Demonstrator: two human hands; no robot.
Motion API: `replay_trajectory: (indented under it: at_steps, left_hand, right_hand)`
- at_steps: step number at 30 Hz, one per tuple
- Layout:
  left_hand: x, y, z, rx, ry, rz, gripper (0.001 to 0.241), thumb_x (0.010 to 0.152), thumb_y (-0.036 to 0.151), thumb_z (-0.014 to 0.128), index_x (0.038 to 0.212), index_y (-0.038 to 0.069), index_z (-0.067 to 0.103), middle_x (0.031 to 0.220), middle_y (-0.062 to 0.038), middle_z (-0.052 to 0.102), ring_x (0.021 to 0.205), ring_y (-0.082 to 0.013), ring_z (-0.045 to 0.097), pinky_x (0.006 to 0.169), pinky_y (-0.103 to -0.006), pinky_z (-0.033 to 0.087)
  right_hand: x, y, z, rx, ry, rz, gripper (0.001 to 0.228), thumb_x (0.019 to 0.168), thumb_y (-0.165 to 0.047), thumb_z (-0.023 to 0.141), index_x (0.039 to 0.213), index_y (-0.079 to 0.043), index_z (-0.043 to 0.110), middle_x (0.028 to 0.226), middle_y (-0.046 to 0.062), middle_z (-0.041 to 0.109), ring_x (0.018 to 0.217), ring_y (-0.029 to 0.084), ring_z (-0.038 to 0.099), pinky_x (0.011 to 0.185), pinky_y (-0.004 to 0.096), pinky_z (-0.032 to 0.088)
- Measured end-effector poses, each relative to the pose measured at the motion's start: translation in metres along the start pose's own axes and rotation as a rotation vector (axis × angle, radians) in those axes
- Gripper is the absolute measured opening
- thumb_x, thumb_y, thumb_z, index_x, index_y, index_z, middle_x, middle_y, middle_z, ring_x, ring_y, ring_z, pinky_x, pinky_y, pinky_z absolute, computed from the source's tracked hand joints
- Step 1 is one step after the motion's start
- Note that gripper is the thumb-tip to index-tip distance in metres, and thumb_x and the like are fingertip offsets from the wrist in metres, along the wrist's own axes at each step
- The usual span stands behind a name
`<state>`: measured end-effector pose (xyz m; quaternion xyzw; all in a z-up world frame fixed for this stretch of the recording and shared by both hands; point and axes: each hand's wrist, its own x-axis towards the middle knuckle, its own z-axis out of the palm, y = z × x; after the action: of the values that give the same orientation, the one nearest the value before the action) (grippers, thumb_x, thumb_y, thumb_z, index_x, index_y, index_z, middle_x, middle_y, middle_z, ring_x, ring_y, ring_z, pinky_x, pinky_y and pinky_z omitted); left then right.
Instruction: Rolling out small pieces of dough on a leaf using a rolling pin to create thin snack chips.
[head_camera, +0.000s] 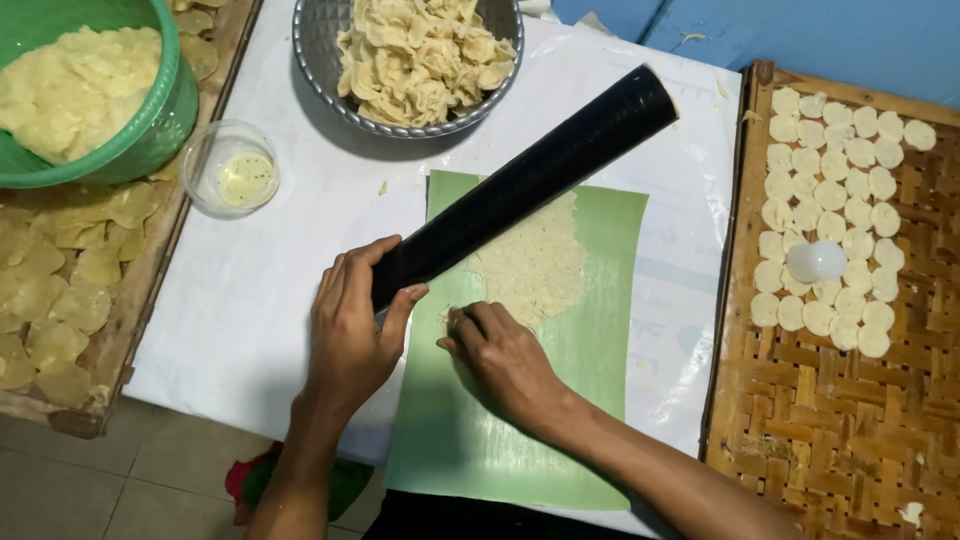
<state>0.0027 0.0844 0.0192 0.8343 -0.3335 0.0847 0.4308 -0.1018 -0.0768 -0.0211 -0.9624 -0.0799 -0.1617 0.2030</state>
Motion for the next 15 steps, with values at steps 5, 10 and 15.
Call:
replay_trajectory:
  at_steps: [5,10,15]
  left_hand:
    - [-0.005,-0.004,-0.007,-0.041,0.035,-0.079,0.044,0.096,0.014,0.074,0.132,-0.004,0.058,0.108,-0.019,0.066,0.101,-0.0409,0.066,0.089,-0.0487,0.05]
    - [-0.008,-0.003,-0.003,-0.083,0.047,-0.122,0.042,0.095,0.012,0.073,0.131,-0.004,0.058,0.107,-0.02,0.066,0.099,-0.0423,0.067,0.088,-0.0495,0.05]
    - [-0.014,-0.01,0.008,-0.053,0.036,-0.083,0.043,0.095,0.018,0.074,0.131,-0.002,0.06,0.106,-0.017,0.067,0.097,-0.0379,0.068,0.087,-0.0452,0.051]
  right_hand:
    - [-0.008,0.0,0.013,-0.016,-0.103,0.001,0.019,0.086,-0.003,0.068,0.105,-0.001,0.069,0.092,0.014,0.064,0.083,0.031,0.067,0.063,0.036,0.057]
    - [-0.019,0.003,-0.004,0.114,-0.104,0.113,0.018,0.086,0.0,0.067,0.104,-0.002,0.07,0.094,0.015,0.068,0.086,0.032,0.071,0.068,0.036,0.059]
    - [-0.035,0.042,-0.051,0.066,0.053,0.346,0.015,0.092,-0.003,0.066,0.104,-0.003,0.074,0.092,0.016,0.072,0.084,0.038,0.074,0.072,0.043,0.061]
